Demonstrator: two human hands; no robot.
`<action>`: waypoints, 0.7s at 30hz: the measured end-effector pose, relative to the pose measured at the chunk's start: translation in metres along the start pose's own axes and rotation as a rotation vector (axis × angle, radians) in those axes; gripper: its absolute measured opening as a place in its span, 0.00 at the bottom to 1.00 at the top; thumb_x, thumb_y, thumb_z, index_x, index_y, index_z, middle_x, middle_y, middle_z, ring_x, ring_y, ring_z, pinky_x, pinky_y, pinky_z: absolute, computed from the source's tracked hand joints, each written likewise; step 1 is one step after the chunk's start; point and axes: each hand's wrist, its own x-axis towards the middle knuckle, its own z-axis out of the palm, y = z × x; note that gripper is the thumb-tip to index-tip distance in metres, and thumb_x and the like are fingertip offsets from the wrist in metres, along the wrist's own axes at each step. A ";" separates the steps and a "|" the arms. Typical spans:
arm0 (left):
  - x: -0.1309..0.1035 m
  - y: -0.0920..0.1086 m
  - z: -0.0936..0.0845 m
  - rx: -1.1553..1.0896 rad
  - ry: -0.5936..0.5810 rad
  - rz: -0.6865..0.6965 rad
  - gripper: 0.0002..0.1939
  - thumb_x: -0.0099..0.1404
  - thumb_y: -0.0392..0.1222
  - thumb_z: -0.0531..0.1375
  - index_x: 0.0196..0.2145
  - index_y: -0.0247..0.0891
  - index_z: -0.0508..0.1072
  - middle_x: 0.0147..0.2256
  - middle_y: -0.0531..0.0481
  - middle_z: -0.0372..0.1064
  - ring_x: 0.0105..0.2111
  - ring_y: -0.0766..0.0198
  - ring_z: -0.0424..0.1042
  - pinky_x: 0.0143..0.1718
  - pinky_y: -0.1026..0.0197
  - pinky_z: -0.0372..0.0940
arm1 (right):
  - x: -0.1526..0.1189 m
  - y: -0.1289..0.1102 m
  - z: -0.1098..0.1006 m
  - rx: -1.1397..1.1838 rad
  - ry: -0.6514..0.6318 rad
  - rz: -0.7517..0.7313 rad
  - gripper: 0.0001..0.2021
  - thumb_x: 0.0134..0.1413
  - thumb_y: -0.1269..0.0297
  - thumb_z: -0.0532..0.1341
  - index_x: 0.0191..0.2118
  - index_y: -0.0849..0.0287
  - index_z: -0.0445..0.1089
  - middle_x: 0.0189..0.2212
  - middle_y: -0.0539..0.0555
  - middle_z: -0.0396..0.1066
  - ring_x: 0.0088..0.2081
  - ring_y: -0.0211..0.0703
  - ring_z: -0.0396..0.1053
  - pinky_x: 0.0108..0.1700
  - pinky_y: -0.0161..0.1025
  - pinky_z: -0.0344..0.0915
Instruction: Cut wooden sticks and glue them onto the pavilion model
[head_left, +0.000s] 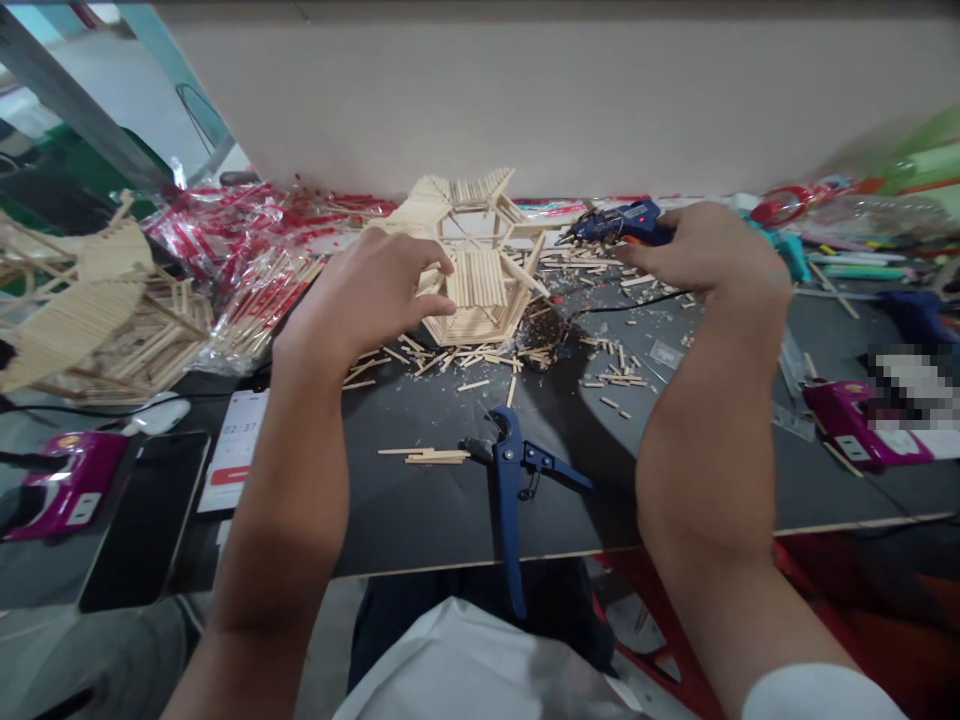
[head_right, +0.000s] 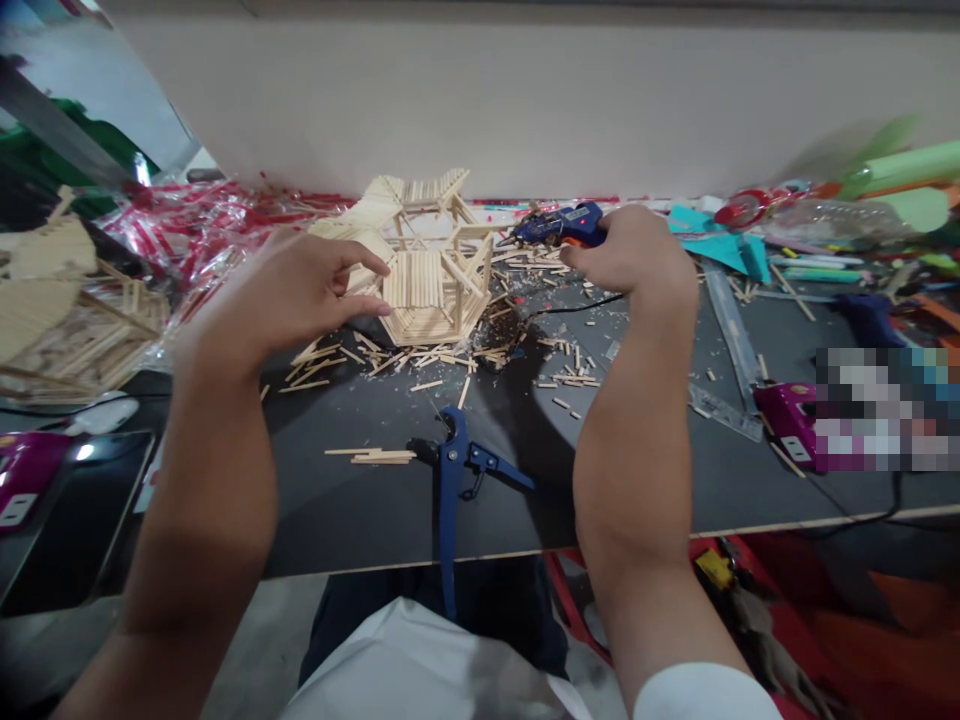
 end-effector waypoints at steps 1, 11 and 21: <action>0.000 0.000 0.000 -0.007 0.003 0.000 0.19 0.67 0.52 0.60 0.49 0.38 0.77 0.34 0.47 0.72 0.42 0.54 0.69 0.48 0.56 0.60 | 0.000 0.000 0.000 -0.002 0.000 -0.003 0.17 0.59 0.53 0.64 0.42 0.63 0.75 0.31 0.59 0.69 0.34 0.47 0.65 0.38 0.44 0.61; 0.002 -0.003 0.003 0.027 0.023 0.030 0.19 0.64 0.52 0.63 0.49 0.40 0.78 0.31 0.47 0.73 0.40 0.53 0.72 0.44 0.56 0.62 | 0.000 -0.001 0.000 0.013 0.011 -0.022 0.11 0.56 0.56 0.65 0.33 0.60 0.71 0.24 0.54 0.64 0.29 0.44 0.62 0.36 0.43 0.60; -0.006 0.005 -0.004 0.086 -0.003 -0.013 0.21 0.65 0.52 0.61 0.53 0.42 0.76 0.37 0.46 0.75 0.45 0.50 0.71 0.45 0.54 0.61 | -0.002 -0.002 -0.001 0.021 -0.013 -0.017 0.14 0.57 0.55 0.64 0.38 0.63 0.75 0.29 0.58 0.69 0.33 0.48 0.66 0.39 0.44 0.61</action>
